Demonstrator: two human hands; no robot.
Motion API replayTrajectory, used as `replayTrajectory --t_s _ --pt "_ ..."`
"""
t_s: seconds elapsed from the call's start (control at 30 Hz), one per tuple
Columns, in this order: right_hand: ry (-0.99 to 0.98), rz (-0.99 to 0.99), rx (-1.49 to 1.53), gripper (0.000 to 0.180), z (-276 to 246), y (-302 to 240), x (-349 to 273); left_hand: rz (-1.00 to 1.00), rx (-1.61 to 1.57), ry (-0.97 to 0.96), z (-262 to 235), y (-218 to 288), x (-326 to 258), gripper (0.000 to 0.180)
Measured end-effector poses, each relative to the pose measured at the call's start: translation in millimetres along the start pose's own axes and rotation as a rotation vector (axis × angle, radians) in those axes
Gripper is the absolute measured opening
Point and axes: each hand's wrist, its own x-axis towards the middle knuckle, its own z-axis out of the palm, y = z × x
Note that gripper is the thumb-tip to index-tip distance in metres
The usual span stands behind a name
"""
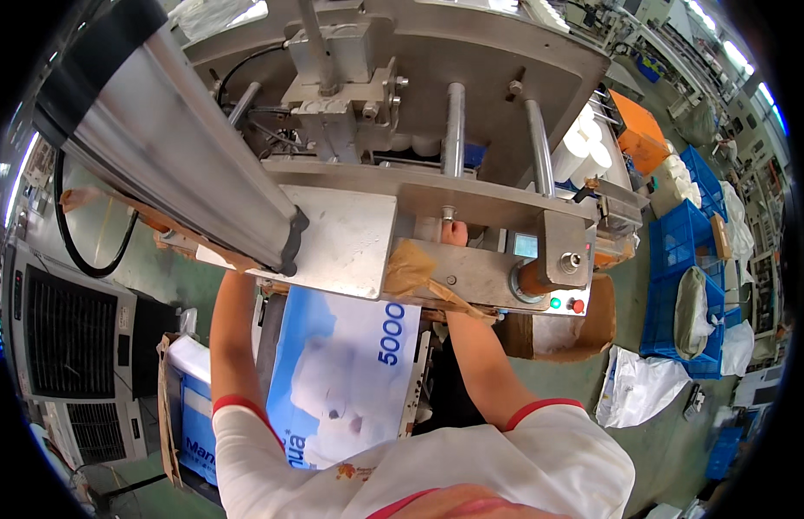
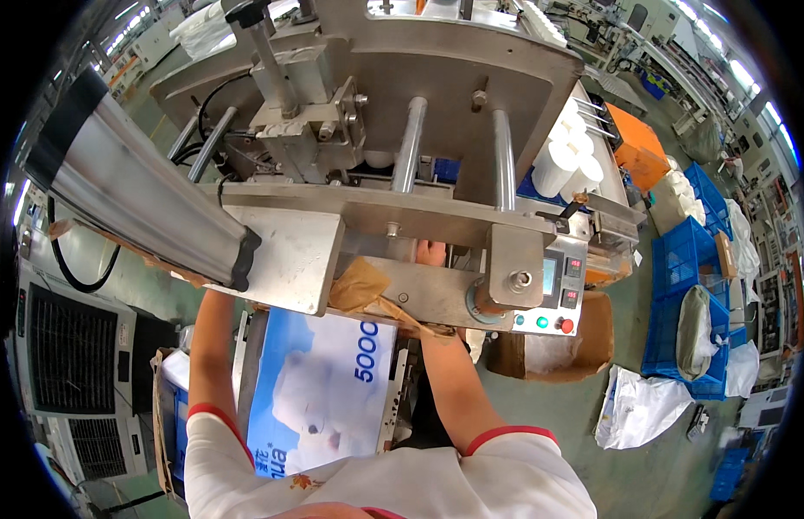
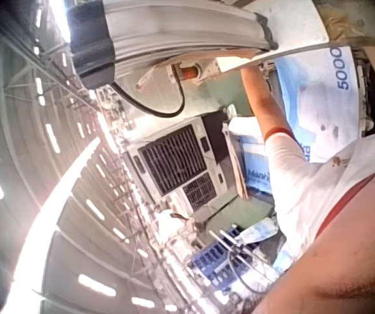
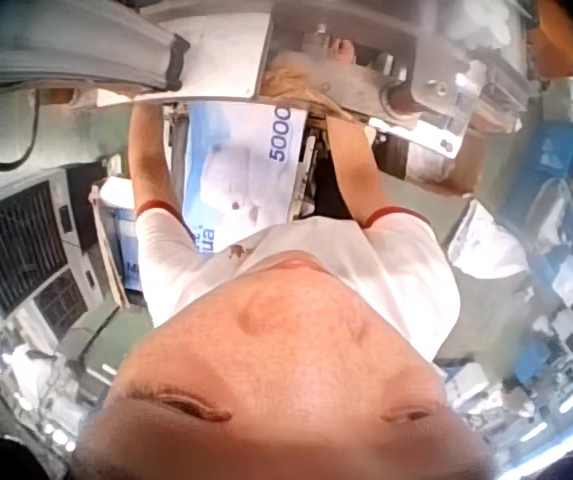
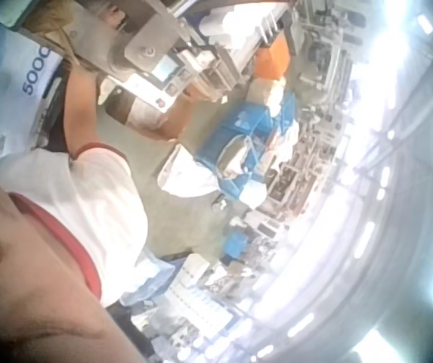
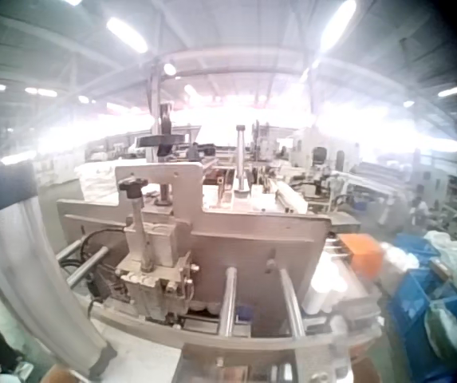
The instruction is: The person operates a packaging machine by manually placing large plastic bags over stacks of tissue rolls, smoothing the plastic, and activating the sealing mechanism via a control panel.
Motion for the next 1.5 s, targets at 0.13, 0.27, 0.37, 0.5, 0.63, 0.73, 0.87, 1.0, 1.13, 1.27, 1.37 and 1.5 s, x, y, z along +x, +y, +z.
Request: replayTrajectory --t_s 0.13,0.27,0.37,0.5,0.63,0.73,0.87,1.0,1.13,1.27,1.37,1.5 --pt "0.202 -0.019 0.054 0.03 12.3 -21.1 2.4 -0.022 0.015 0.027 -1.1 -5.3 -13.5 0.035" --pt "0.331 0.041 -0.033 0.031 -3.3 -29.4 -4.9 -0.011 0.018 0.044 1.8 -0.8 -12.4 0.035" --pt "0.253 -0.097 0.155 0.031 -7.8 -42.4 -46.1 -0.023 0.019 0.066 0.7 0.2 -18.2 0.035" --pt "0.156 -0.16 0.297 0.031 6.9 -58.0 -69.3 -0.017 0.023 0.096 1.6 15.0 -32.7 0.036" --pt "0.137 -0.088 0.238 0.031 -0.3 -62.7 -59.9 0.012 0.019 0.114 8.1 41.9 -33.8 0.036" --pt "0.079 -0.058 0.219 0.032 -7.9 -64.5 -62.5 -0.005 0.023 0.129 11.7 50.1 -44.9 0.036" --pt "0.027 -0.031 0.181 0.032 -14.3 -67.7 -61.4 -0.013 0.023 0.156 14.6 57.2 -52.1 0.036" --pt "-0.021 0.003 0.127 0.032 -17.8 -73.8 -52.1 0.003 0.026 0.198 15.6 62.5 -52.3 0.036" --pt "-0.144 0.063 0.056 0.033 -24.1 -84.8 -50.1 0.042 0.02 0.303 14.4 52.6 -61.2 0.037" --pt "-0.4 0.177 -0.084 0.033 -33.6 -108.2 -63.3 0.245 0.2 0.808 21.4 52.8 -88.4 0.037" --pt "-0.412 -0.147 -0.409 0.034 -60.1 -142.8 -126.2 0.119 0.036 0.605 13.3 130.7 -177.4 0.05" --pt "-0.504 -0.814 -0.609 0.056 -68.5 -169.4 -223.2 0.114 0.063 0.492 42.8 171.9 -270.9 0.062"
